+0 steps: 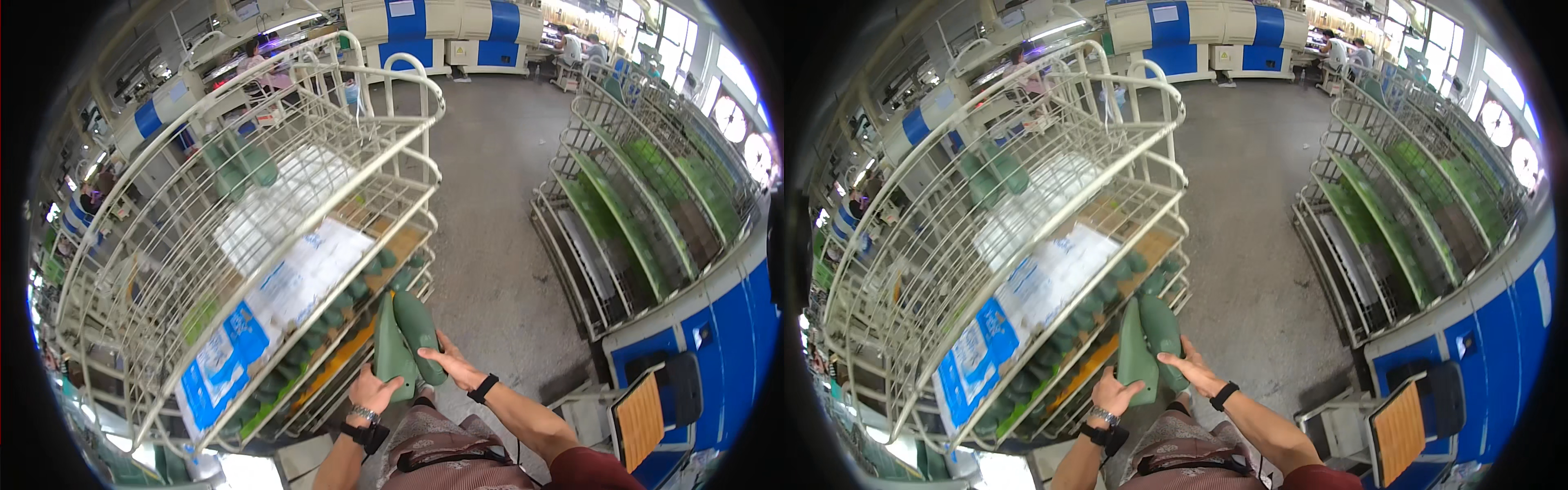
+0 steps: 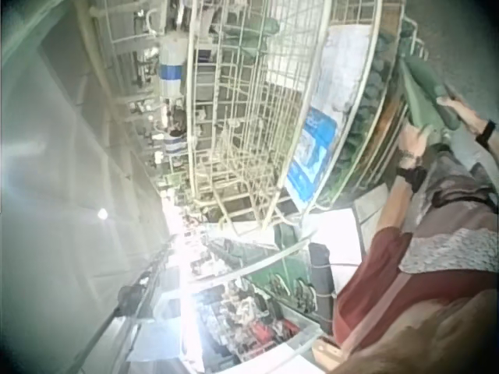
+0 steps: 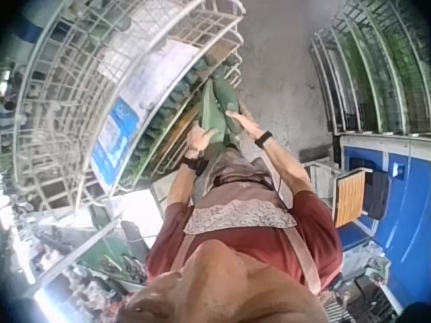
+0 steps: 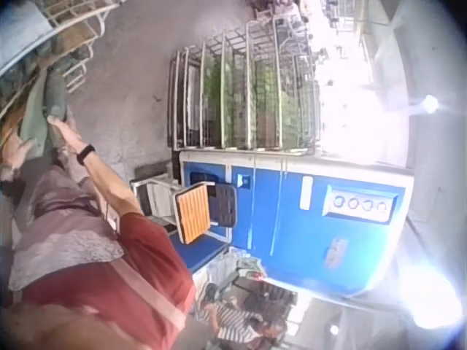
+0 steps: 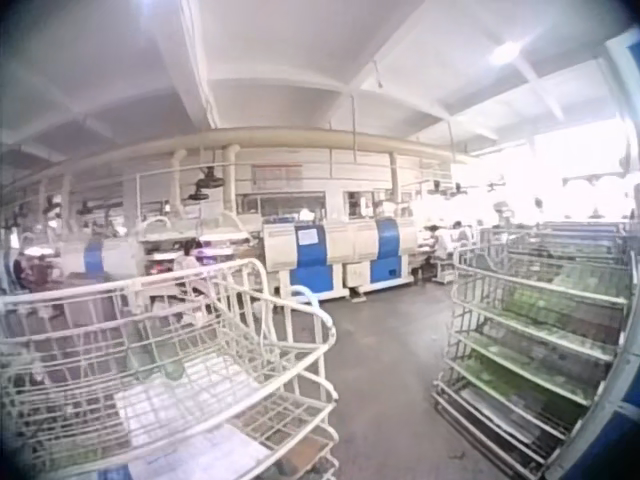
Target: The worker places shoes onto shoe lasts and moves items across the assembly area and storage racks.
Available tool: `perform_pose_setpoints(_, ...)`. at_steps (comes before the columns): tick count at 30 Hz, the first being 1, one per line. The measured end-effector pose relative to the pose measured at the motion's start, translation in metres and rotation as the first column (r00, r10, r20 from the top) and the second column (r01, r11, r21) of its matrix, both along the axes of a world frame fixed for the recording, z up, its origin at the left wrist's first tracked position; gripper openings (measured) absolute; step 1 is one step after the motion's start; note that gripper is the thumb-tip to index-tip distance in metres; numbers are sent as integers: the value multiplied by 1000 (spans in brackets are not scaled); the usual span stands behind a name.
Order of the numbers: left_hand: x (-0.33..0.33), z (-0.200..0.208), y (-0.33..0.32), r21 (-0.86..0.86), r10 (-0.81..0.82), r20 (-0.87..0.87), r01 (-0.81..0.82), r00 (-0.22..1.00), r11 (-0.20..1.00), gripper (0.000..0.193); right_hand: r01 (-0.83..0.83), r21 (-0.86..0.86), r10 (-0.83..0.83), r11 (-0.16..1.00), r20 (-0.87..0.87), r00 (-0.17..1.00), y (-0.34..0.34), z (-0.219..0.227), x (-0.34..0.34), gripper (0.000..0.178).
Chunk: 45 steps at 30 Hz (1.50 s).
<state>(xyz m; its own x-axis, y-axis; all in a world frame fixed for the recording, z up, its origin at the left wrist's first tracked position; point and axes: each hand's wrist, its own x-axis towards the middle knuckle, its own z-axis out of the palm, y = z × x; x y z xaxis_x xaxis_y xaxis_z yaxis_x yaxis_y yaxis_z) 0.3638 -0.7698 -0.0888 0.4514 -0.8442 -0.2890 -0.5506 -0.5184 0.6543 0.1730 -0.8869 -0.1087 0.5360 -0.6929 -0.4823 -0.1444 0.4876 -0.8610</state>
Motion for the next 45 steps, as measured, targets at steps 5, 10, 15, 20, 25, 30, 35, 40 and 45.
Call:
perform_pose_setpoints(5, 3, 42, -156, 140, -81, 82, 69, 993, 988, 74, -13, -3, 13, 1000, 19, 1000, -146, 24, 10, 122)
perform_pose_setpoints(10, 10, 35, -257, 159, -79, 161, 53, 984, 986, 88, -37, 71, 40, 997, -42, 998, -256, 16, 33, 112)
perform_pose_setpoints(15, 8, -14, -306, 119, -113, 258, 84, 960, 989, 86, 234, 251, -223, 939, -73, 972, -301, -37, 76, 93)
perform_pose_setpoints(20, -9, -66, -343, 144, -85, 164, 61, 983, 988, 91, 1, -28, -2, 1000, -38, 999, -319, -147, 61, 91)
perform_pose_setpoints(25, -26, -87, -346, 151, 119, 81, -131, 990, 980, 90, -497, -438, 445, 749, -223, 867, -364, -154, 62, 69)
perform_pose_setpoints(30, -92, -97, -223, 165, 414, 77, -421, 907, 892, 76, -744, -104, 707, 660, -246, 663, -347, -160, 28, 39)
perform_pose_setpoints(35, -204, -93, -100, 379, 863, -62, -788, 501, 485, 55, -854, 357, 890, 378, -393, 230, -402, -216, -84, 12)
perform_pose_setpoints(40, -398, -86, 11, 419, 980, 80, -886, -183, -200, 59, -831, 71, 711, -552, -480, -514, -408, -260, -76, 21)
perform_pose_setpoints(45, -551, -71, 91, 515, 814, 214, -645, -540, -564, 70, -148, -165, 218, -975, -827, -518, -382, -319, 47, 21)
